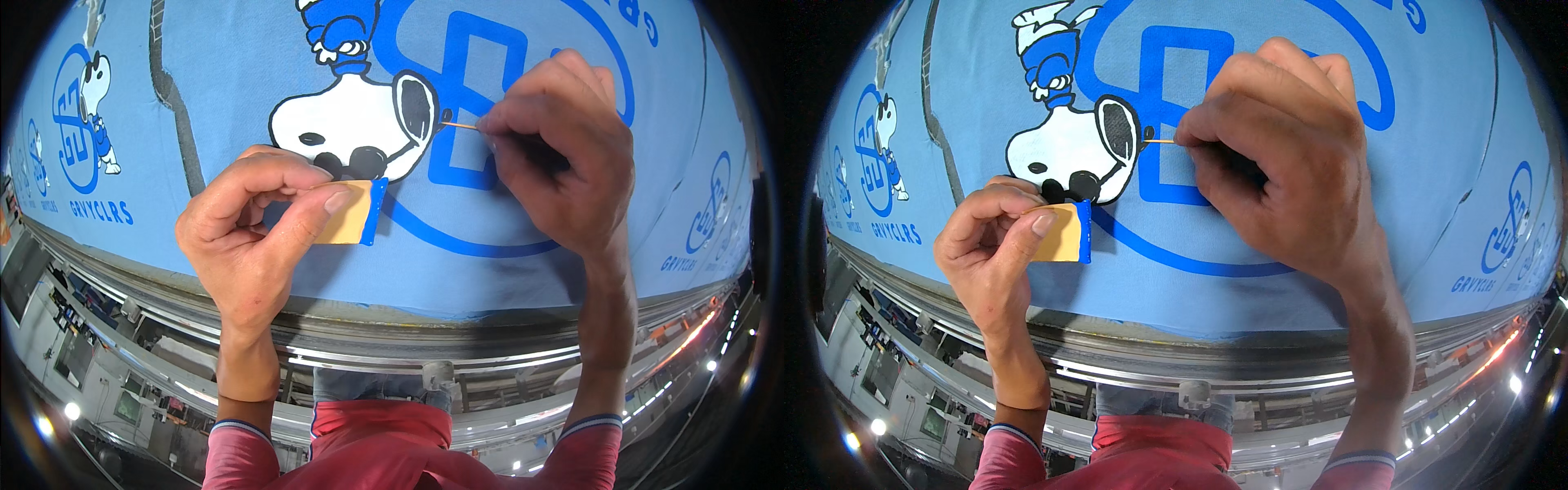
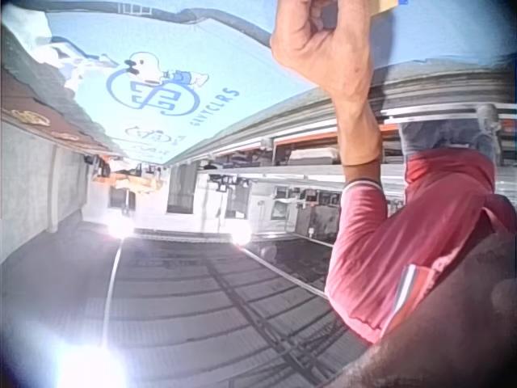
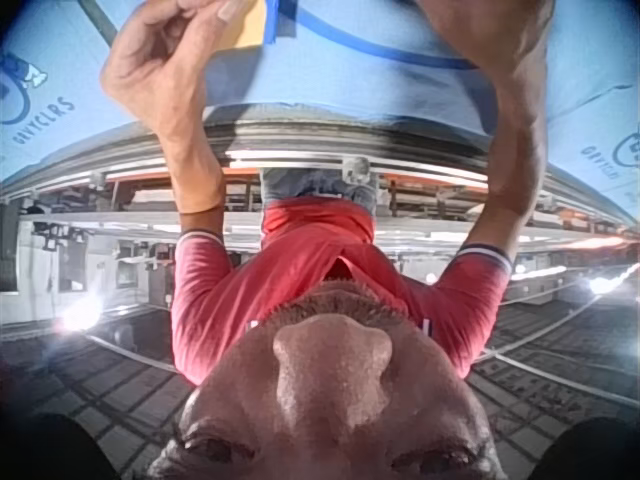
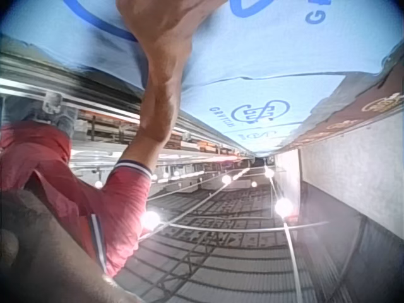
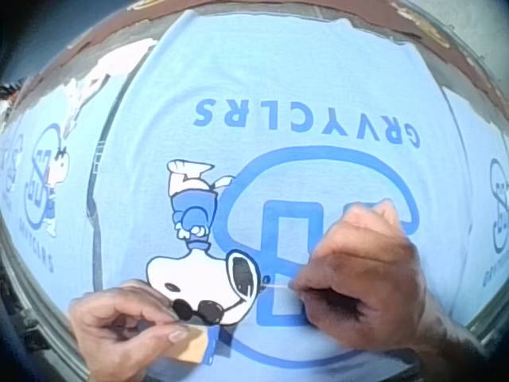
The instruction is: The person uses a small brush to apply blue paint to a cartoon character design on a light blue t-shirt. They hold a small sponge in their left hand while carefully painting the details of the character's head and body. The person briefly lifts the shirt to inspect the work before continuing to paint.
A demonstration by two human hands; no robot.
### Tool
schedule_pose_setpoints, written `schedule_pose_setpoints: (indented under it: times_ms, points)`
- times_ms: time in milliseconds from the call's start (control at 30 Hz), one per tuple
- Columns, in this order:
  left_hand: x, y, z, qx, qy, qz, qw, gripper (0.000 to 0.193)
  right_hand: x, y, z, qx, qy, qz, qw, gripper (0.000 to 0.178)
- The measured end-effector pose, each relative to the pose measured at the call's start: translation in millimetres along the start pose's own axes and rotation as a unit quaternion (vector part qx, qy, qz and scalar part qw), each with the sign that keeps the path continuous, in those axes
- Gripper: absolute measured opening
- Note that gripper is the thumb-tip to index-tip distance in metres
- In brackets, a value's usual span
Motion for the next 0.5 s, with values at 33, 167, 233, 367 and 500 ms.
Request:
schedule_pose_setpoints:
  times_ms: [33,167,233,367,500]
  points:
    - [-0.6,0.0,0.4,0.002,0.006,0.007,1.000,0.015,0.1,-0.2,0.0,0.000,-0.001,-0.001,1.000,0.019]
    - [0.0,-0.1,0.0,-0.004,0.000,-0.006,1.000,0.015,0.0,-1.7,0.0,-0.005,-0.004,0.003,1.000,0.020]
    - [1.8,-0.5,0.7,-0.008,-0.013,-0.013,1.000,0.014,0.0,-3.4,1.0,-0.024,-0.012,0.023,0.999,0.019]
    - [1.2,0.4,1.9,-0.003,-0.029,-0.006,1.000,0.014,8.1,-5.8,-2.7,-0.082,-0.006,0.093,0.992,0.018]
    - [1.2,0.2,2.4,0.001,-0.030,-0.007,1.000,0.014,20.2,7.2,-27.0,-0.104,-0.013,0.109,0.988,0.018]
Point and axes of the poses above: each hand's wrist, its own x-axis away from the middle knuckle, its own y-axis out of the palm, z = x × y, the point moved 6 cm from there along -x, towards the middle knuckle, and after that the axes turned 2 degrees about -x, right-handed, at the moved point
